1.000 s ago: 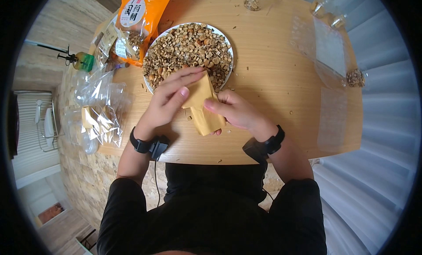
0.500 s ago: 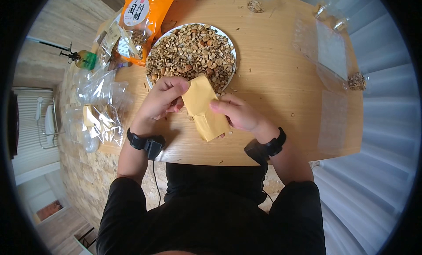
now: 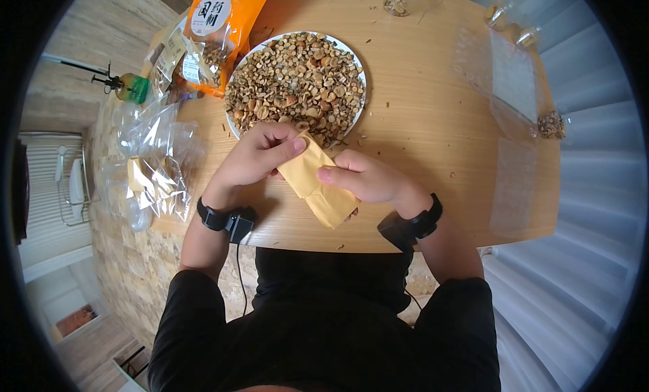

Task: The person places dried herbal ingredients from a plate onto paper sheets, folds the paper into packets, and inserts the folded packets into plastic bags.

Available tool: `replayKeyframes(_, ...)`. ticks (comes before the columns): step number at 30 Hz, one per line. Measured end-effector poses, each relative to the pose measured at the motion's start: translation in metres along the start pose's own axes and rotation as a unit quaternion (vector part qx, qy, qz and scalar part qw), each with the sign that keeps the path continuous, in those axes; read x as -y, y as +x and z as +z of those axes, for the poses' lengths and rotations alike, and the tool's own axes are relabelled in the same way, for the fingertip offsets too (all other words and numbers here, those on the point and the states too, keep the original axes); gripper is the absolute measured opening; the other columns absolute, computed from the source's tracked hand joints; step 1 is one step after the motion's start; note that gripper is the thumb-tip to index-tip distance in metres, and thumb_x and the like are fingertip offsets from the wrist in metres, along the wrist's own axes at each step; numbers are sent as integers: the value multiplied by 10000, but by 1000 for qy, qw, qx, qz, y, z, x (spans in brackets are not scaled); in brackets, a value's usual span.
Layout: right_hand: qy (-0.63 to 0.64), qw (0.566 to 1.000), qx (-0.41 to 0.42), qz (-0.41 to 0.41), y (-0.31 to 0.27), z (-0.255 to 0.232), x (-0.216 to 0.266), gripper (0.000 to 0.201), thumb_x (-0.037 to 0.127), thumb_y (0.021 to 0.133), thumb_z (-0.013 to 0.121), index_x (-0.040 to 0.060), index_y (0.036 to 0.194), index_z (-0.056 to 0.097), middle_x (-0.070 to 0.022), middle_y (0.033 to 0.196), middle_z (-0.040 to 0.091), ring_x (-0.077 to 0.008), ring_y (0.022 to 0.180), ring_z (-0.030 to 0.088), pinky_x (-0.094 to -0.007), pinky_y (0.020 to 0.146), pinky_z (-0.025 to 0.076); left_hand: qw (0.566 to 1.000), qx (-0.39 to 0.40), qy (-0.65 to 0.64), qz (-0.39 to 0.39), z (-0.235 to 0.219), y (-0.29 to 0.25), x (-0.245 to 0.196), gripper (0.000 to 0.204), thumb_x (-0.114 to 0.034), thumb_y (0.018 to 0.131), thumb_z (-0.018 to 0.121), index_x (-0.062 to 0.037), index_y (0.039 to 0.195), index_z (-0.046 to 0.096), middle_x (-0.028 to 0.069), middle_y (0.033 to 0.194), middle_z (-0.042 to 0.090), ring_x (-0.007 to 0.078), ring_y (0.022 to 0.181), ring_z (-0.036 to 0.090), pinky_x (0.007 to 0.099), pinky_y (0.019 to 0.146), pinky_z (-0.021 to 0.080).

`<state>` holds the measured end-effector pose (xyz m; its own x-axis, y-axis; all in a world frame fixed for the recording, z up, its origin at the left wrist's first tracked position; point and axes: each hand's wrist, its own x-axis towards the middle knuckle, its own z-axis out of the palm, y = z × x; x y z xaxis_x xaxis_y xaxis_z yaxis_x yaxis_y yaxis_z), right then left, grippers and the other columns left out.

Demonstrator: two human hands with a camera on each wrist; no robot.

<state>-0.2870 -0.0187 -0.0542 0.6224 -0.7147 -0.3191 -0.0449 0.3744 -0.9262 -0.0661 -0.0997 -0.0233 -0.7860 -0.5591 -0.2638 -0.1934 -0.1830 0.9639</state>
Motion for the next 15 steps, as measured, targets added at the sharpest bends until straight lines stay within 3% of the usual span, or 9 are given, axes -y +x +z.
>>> replayKeyframes(4, 65, 998, 6, -3, 0, 8, 4, 402, 352, 970, 501, -1, 842, 643, -5, 670, 615, -62, 549, 567, -220, 497, 449, 998, -38, 29, 34, 4, 1, 6, 307, -243, 961, 538, -23, 762, 619, -26, 590, 540, 28, 495, 485, 187, 446, 388)
replayKeyframes(10, 54, 998, 22, 28, -3, 4, 4, 395, 350, 960, 525, -9, 836, 635, 3, 675, 601, -48, 558, 534, -229, 493, 434, 998, -42, 24, 37, 6, 3, 8, 302, -231, 966, 524, -30, 761, 616, -35, 582, 522, 29, 498, 477, 191, 444, 384)
replayKeyframes(12, -25, 998, -52, 14, -4, 8, 0, 396, 347, 959, 527, -15, 836, 631, 3, 685, 599, -49, 572, 532, -232, 506, 441, 999, -29, 32, 30, 5, 3, 8, 304, -229, 970, 515, -29, 766, 616, -35, 583, 518, 29, 499, 474, 194, 445, 385)
replayKeyframes(15, -23, 1000, -12, 1, 1, 8, 0, 395, 345, 960, 526, -19, 854, 636, 6, 694, 596, -56, 572, 523, -227, 521, 443, 992, -28, 102, 63, 2, 2, 11, 322, -240, 982, 495, -26, 771, 610, -30, 576, 510, 35, 493, 468, 201, 450, 390)
